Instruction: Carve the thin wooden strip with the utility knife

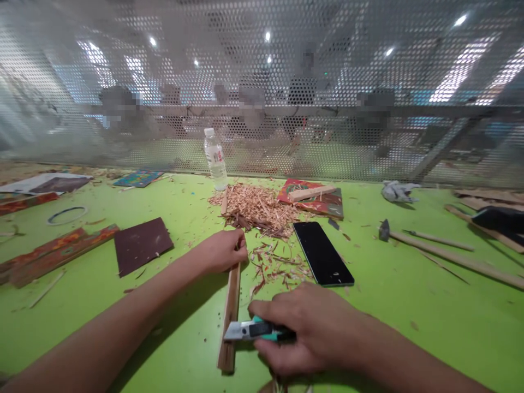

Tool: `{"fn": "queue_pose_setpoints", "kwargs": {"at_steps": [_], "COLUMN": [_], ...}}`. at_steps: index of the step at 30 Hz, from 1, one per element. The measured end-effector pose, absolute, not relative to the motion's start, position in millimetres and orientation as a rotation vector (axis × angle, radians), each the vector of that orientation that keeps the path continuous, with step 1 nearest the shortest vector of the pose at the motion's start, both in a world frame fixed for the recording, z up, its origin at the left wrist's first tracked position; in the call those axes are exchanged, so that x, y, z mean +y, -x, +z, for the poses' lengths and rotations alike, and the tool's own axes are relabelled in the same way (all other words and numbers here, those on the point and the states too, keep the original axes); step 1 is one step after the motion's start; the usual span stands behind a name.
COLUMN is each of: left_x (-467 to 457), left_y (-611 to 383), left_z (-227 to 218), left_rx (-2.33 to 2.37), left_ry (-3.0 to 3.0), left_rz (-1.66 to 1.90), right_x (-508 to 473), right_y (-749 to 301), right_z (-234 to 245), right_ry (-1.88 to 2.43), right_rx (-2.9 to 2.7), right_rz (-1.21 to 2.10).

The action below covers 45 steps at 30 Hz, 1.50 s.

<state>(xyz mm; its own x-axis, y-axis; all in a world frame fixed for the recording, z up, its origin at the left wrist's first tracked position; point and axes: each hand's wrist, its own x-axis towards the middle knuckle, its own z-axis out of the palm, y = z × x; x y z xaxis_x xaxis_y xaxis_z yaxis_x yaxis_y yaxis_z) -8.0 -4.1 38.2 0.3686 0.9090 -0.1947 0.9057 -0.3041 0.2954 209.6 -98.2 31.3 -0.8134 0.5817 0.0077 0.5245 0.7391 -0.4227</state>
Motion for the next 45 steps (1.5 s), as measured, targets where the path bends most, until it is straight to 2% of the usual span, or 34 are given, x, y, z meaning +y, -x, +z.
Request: {"fn": "queue_pose_setpoints", "kwargs": {"at_steps": [8,16,38,45], "left_x": [-2.0,-0.7,-3.7,-3.4], "left_y": [6.4,5.8,7.5,5.5], "left_z": [36.0,34.5,36.9,35.6], "left_rx": [1.591,1.577,1.569,1.583], "left_ry": [-2.307,-2.294,-2.307,-2.323], "left_rz": [0.003,0.021,-0.011,-0.012], "right_x": [-75.5,-75.3,-100.3,-98.0], "right_y": [-216.8,-204.0,-204.6,-203.4], "right_z": [17.2,23.4,29.1,20.8], "right_ry": [0.978,1.07,0.84,0.852], "right_rx": [-2.677,-2.699,-2.85,-2.697], "right_rz": [0.556,0.556,0.639,0.503]}}
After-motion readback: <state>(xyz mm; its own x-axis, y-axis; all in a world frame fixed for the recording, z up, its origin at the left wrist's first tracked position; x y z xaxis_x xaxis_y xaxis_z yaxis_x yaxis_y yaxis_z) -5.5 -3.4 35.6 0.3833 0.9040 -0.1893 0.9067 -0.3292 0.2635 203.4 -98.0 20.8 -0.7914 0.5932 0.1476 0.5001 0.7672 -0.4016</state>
